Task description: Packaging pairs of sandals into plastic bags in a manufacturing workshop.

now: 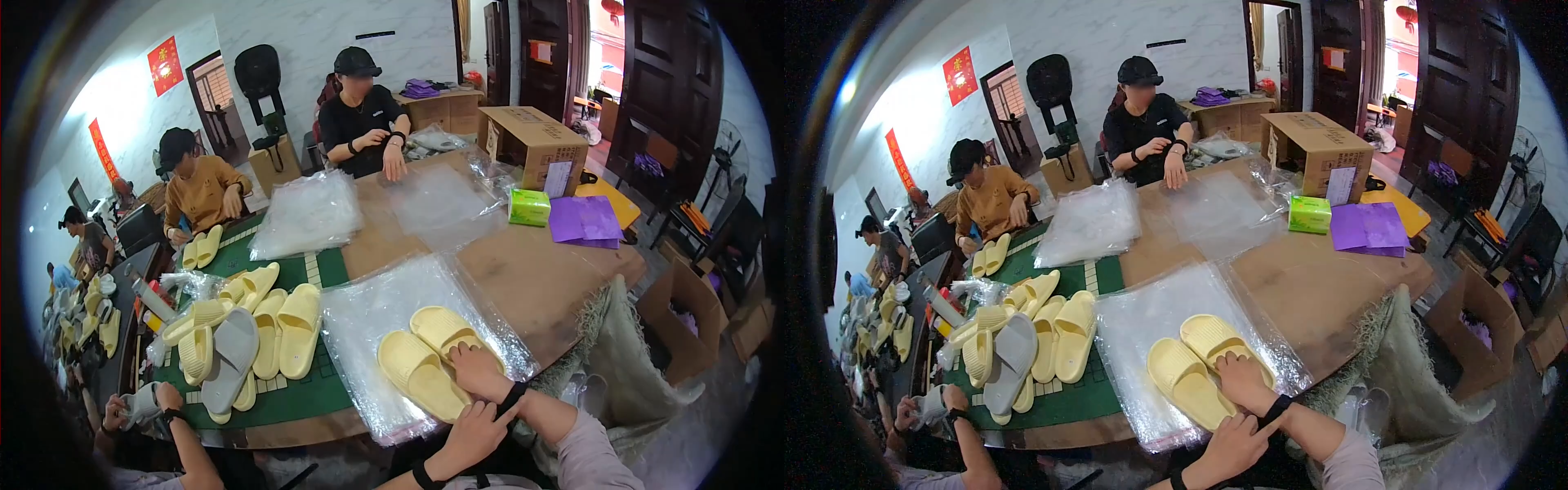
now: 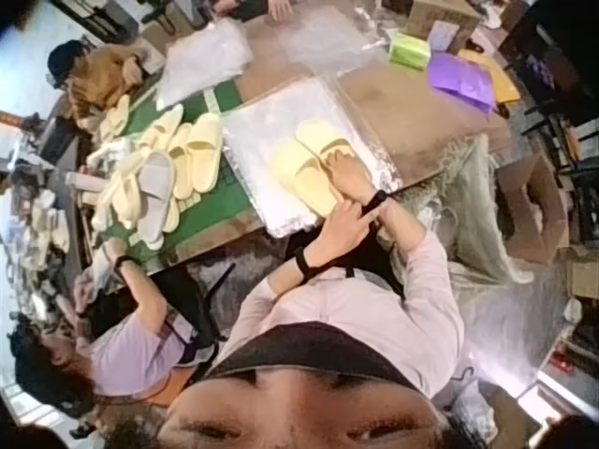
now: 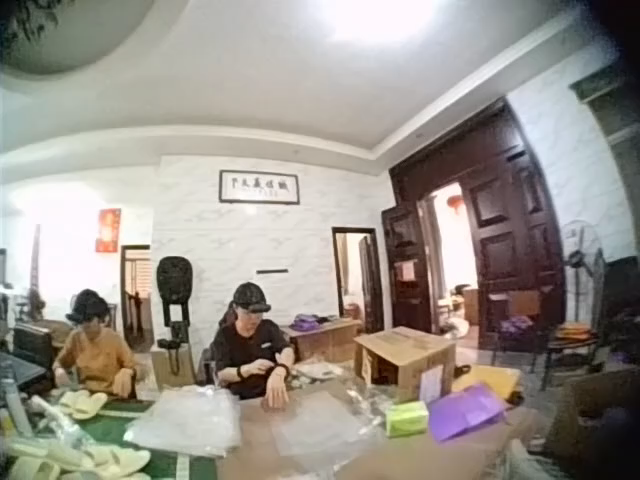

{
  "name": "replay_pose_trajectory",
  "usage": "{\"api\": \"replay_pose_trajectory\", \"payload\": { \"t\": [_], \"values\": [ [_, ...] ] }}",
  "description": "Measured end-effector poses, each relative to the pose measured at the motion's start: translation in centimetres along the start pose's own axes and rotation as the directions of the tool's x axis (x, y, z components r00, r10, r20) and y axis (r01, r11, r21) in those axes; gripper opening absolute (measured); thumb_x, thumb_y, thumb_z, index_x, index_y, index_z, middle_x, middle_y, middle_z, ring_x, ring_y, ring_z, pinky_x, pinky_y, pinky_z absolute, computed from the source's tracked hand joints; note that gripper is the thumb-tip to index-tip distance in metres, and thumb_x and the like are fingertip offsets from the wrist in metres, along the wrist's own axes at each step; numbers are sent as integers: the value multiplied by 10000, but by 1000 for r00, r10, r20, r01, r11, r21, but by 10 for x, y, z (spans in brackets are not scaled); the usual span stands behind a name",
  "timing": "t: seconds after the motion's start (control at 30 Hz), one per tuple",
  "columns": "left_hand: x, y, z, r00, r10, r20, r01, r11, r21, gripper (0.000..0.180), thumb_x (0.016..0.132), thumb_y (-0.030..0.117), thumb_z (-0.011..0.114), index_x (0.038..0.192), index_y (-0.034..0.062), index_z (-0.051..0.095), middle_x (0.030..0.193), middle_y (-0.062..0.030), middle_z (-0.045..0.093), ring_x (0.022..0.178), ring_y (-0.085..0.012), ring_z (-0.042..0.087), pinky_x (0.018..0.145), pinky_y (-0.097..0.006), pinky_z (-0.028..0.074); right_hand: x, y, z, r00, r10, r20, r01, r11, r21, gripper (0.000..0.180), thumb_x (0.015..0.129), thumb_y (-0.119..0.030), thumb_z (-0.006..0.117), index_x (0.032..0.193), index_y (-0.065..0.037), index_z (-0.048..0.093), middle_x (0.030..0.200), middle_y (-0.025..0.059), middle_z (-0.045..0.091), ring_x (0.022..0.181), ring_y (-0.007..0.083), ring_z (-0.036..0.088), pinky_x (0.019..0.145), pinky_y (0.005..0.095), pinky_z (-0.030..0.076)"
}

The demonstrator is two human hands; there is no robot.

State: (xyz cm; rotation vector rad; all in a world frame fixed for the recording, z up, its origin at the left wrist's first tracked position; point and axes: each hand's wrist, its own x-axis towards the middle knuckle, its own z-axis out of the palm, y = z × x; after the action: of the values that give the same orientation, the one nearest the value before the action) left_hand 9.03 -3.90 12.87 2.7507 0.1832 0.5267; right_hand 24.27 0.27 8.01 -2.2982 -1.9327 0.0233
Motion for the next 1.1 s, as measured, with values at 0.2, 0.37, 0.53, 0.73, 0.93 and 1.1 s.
{"api": "replay_pose_trajectory", "payload": {
  "t": [0.2, 0.37, 0.53, 0.73, 0.93, 1.1],
  "values": [
    [-10, 7, 3, 999, 1, -43, -1, 1000, -14, 648, 824, 183, 599, 1441, 170, 403, 843, -72, 474, 814, -229, 489, 714, -345, 404, -7, -11, -6, 998, 20, 67, -17, 999, -45, 258, 822, -168, 542, 1049, -47, 562, 998, 144, 590, 814, 289, 640, 694, 416, 504],
    [-11, 11, 6, 993, 20, -116, -24, 999, -30, 627, 790, 178, 641, 1390, 134, 465, 801, -63, 472, 788, -236, 512, 651, -357, 409, -13, -11, 0, 999, 28, 36, -27, 999, -35, 258, 825, -180, 544, 1046, -48, 566, 989, 139, 595, 814, 286, 644, 673, 411, 504],
    [2, 9, 1, 992, -2, -127, -4, 999, -45, 596, 762, 140, 628, 1347, 108, 515, 765, -81, 468, 700, -267, 509, 605, -393, 404, -6, -7, 0, 997, 65, -38, -64, 997, 35, 215, 817, -155, 541, 999, -51, 589, 948, 136, 604, 804, 302, 630, 697, 431, 486],
    [-3, 5, -6, 986, -55, -159, 60, 998, 27, 604, 762, 135, 638, 1356, 132, 528, 726, -50, 422, 690, -219, 458, 620, -355, 371, 11, -10, 9, 994, 38, -103, -42, 998, -43, 230, 783, -171, 576, 980, -52, 575, 919, 107, 598, 782, 258, 632, 632, 392, 487],
    [-8, 7, -8, 986, -102, -129, 99, 995, -27, 558, 782, 76, 626, 1332, 74, 530, 739, -86, 473, 701, -259, 465, 629, -384, 372, 1, -12, 10, 996, 81, -38, -82, 996, -26, 247, 803, -185, 579, 1004, -41, 588, 956, 113, 609, 794, 261, 642, 685, 381, 489],
    [-24, -18, -27, 953, -255, -166, 245, 966, -77, 433, 790, 68, 628, 1219, 46, 575, 790, -125, 510, 756, -312, 490, 691, -422, 381, 0, -7, -17, 992, 89, 92, -103, 983, 151, 270, 860, -229, 553, 1001, -4, 600, 983, 153, 607, 866, 333, 645, 762, 440, 509]
  ]
}}
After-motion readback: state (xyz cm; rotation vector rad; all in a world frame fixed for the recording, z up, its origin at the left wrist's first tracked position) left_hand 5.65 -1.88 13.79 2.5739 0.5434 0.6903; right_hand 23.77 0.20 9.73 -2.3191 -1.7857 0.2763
